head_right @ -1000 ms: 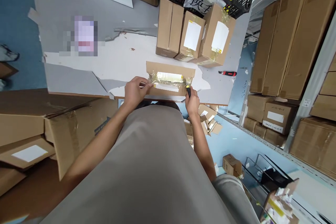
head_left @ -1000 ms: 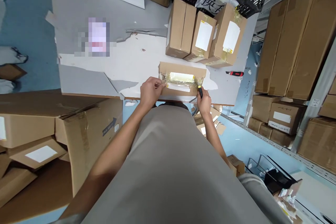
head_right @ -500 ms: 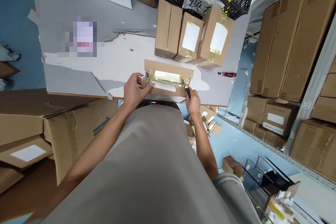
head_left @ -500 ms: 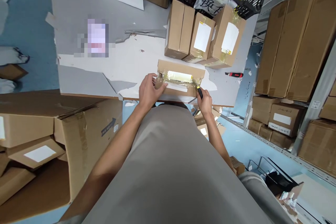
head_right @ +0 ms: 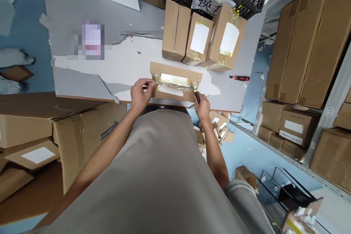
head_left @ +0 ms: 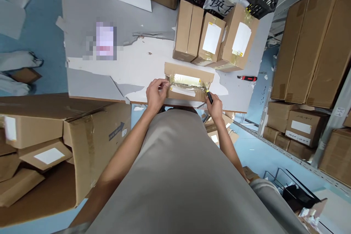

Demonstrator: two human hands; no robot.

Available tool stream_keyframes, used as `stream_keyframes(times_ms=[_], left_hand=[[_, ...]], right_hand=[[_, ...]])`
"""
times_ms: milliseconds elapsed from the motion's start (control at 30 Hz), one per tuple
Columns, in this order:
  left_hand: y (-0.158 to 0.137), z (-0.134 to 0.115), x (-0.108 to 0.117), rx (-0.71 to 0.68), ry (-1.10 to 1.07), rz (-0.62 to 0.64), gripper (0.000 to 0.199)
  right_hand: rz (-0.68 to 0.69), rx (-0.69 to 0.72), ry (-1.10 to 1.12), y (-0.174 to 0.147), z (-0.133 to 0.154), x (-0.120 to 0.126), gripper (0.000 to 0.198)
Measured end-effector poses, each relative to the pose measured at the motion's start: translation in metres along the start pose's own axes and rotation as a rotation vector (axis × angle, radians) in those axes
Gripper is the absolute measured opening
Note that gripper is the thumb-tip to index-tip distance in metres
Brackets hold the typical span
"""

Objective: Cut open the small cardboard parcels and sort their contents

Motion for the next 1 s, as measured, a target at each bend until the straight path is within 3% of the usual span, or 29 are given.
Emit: stream_keyframes(times_ms=[100,167,333,433,700,1000], left_hand=[[-0.001,0.004,0.001,0.012,-0.019,-0.014,0.015],[-0.001,0.003,0.001,-0.009,-0.025,-0.021,0.015],[0.000,0.010,-0.004,0.007,-0.111,-0.009,0.018],[0.000,0.015,-0.007,0.034,-0.162,0.004,0.021],[-0.001,0.018,-0.007,0.087,-0.205,0.010,0.027],[-0.005,0.016,-0.008,0.053,-0.143,0.023,0.029]], right_hand=[[-0.007,-0.032,-0.069,-0.005,0.013,0.011,0.053],[0.058,0.024,-0.134,-0.007,0.036,0.011,0.052],[0.401,0.244,-0.411,-0.004,0.101,-0.023,0.050],[0.511,0.290,-0.574,0.005,0.121,-0.038,0.052],[0.585,0.380,-0.749,0.017,0.155,-0.036,0.054],[0.645,0.445,-0.830,0.021,0.184,-0.048,0.048]])
Point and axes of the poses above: each hand's wrist, its own y-axis towards the middle knuckle, its own x-axis out of the back of the hand, z = x × y, the point moved 9 cm from there along y, towards the middle knuckle, and after that the axes turned 13 degrees about y, right-handed, at the moved point
